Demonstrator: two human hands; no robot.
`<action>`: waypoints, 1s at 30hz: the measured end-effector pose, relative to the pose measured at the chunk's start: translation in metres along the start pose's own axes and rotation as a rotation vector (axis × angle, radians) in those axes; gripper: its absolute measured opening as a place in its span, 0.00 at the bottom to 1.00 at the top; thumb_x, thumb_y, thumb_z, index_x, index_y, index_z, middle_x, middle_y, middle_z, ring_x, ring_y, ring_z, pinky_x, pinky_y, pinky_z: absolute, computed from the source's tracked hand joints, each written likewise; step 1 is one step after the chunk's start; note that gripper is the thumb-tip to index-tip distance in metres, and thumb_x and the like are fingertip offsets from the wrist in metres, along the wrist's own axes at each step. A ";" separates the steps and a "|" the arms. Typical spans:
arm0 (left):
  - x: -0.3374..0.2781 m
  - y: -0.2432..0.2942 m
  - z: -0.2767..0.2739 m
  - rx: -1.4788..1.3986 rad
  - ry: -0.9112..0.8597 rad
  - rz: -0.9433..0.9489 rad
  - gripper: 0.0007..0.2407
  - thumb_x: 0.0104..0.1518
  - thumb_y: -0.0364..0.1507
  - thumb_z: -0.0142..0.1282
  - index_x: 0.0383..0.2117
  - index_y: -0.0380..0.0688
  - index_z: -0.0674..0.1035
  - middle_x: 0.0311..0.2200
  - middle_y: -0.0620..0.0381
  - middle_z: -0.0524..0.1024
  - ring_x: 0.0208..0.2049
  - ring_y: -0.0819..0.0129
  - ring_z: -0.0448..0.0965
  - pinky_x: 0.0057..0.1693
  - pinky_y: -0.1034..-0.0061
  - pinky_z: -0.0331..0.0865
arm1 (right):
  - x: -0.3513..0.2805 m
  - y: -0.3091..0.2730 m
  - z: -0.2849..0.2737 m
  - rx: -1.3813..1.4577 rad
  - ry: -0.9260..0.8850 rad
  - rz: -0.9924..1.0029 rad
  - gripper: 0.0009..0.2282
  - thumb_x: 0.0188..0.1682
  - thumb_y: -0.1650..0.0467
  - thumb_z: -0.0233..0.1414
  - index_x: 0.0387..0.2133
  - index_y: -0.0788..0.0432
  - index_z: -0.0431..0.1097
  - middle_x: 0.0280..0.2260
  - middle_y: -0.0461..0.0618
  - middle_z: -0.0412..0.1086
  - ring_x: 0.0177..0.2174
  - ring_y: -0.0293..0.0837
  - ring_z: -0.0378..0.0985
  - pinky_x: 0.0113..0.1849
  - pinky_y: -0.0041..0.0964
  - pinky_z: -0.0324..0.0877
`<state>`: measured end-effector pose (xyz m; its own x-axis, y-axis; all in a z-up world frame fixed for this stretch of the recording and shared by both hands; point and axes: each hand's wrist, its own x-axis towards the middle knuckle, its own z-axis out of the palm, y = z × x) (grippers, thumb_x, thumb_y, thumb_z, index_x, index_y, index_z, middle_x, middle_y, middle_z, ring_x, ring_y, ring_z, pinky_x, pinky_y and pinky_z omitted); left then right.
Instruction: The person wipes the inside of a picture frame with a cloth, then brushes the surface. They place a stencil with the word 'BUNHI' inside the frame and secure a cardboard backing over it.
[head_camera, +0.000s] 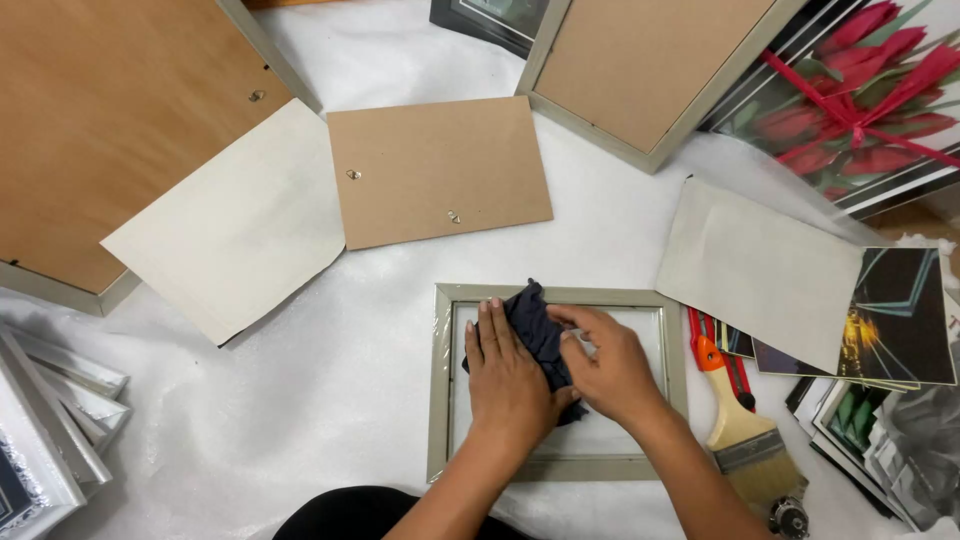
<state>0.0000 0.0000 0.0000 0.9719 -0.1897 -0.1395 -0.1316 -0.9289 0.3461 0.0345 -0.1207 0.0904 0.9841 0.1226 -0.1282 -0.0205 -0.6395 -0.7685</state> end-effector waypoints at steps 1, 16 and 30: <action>-0.003 0.008 -0.007 0.001 0.004 0.003 0.49 0.49 0.60 0.61 0.61 0.20 0.63 0.65 0.09 0.44 0.70 0.20 0.33 0.66 0.34 0.28 | 0.001 0.006 0.003 0.000 0.004 -0.003 0.17 0.44 0.74 0.50 0.47 0.60 0.75 0.45 0.52 0.79 0.38 0.43 0.83 0.31 0.32 0.76; 0.002 0.011 -0.052 -0.076 -0.361 -0.288 0.36 0.64 0.43 0.40 0.69 0.20 0.47 0.71 0.25 0.38 0.72 0.30 0.34 0.71 0.45 0.24 | -0.003 -0.014 -0.005 -0.056 -0.488 0.249 0.23 0.55 0.67 0.42 0.65 0.60 0.59 0.45 0.63 0.78 0.43 0.56 0.82 0.43 0.52 0.77; 0.009 0.004 -0.042 -0.131 -0.457 -0.350 0.45 0.56 0.51 0.45 0.67 0.18 0.46 0.71 0.23 0.37 0.72 0.30 0.35 0.73 0.47 0.31 | 0.001 -0.005 -0.005 0.009 -0.307 0.181 0.19 0.53 0.68 0.49 0.57 0.64 0.68 0.38 0.63 0.78 0.35 0.54 0.83 0.32 0.44 0.78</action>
<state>0.0159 0.0074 0.0388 0.7669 -0.0239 -0.6413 0.2352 -0.9193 0.3155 0.0368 -0.1212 0.0975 0.8655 0.2315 -0.4441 -0.1924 -0.6650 -0.7217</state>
